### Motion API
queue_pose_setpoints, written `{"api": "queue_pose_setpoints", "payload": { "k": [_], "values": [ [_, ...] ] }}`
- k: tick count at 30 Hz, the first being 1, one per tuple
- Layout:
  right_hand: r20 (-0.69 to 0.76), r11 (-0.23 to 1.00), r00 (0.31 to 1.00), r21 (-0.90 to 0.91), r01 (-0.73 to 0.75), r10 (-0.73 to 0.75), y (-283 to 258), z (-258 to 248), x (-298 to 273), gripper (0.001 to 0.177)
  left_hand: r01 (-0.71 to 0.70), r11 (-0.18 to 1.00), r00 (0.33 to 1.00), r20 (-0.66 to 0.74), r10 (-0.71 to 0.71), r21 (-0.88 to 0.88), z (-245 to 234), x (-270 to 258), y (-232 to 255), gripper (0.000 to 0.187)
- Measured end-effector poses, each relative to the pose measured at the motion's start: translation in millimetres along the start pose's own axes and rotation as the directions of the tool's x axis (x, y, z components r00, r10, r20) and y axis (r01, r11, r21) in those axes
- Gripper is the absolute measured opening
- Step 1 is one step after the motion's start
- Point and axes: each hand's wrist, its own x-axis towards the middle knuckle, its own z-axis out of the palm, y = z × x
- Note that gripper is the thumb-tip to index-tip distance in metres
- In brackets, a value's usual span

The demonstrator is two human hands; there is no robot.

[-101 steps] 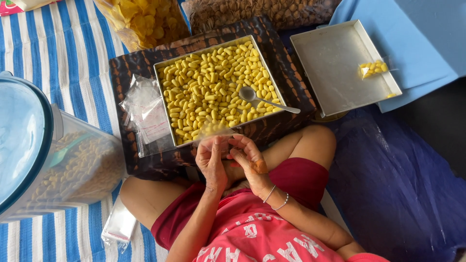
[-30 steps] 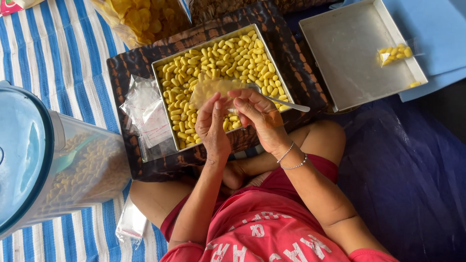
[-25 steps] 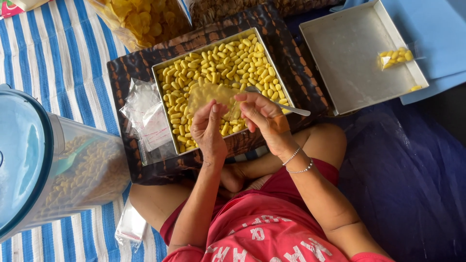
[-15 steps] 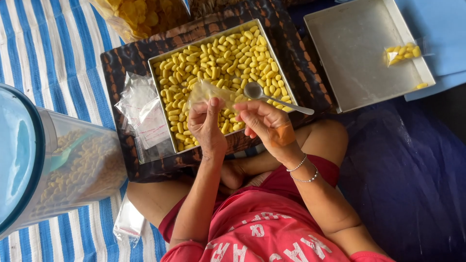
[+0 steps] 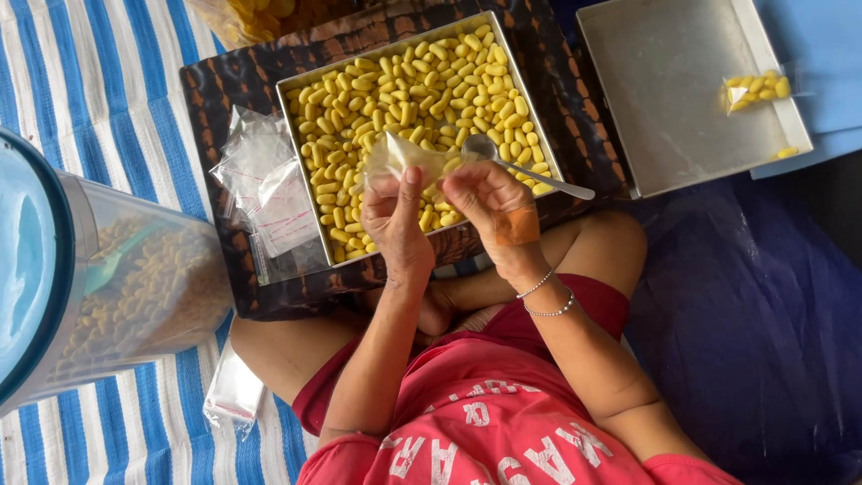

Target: Manually filling small plastic bags with yellow snacks using a spoon and hands

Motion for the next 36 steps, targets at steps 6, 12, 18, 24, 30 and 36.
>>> {"api": "queue_pose_setpoints", "payload": {
  "k": [6, 12, 18, 24, 30, 36],
  "values": [
    [0.053, 0.727, 0.875, -0.534, 0.432, -0.482, -28.7, -10.0, 4.4, 0.006, 0.375, 0.926, 0.866, 0.374, -0.332, -0.047, -14.0, -8.1, 23.8, 0.055],
    [0.574, 0.145, 0.583, -0.630, 0.763, -0.575, -21.3, -34.9, -4.1, 0.017, 0.582, 0.801, 0.723, 0.541, -0.431, -0.139, -14.9, -12.6, 34.4, 0.077],
    [0.628, 0.054, 0.607, -0.672, 0.738, -0.486, -23.7, -23.8, -21.0, 0.013, 0.557, 0.698, 0.823, 0.412, -0.391, -0.450, -12.7, -11.9, 7.4, 0.050],
    [0.553, 0.246, 0.755, -0.724, 0.644, -0.351, -30.5, -14.8, -31.5, 0.036, 0.434, 0.784, 0.893, 0.324, -0.311, -0.443, -14.1, -14.5, 5.9, 0.052],
    [0.373, 0.640, 0.916, -0.670, 0.376, -0.148, -29.0, -8.4, -42.7, 0.023, 0.366, 0.836, 0.931, 0.145, -0.336, -0.409, -9.0, -15.8, 5.9, 0.059],
    [0.128, 0.910, 0.983, -0.408, -0.072, 0.135, 24.8, -12.4, -47.1, 0.029, 0.293, 0.871, 0.954, 0.057, -0.295, -0.393, 3.1, -27.8, 9.3, 0.058]
  ]
}}
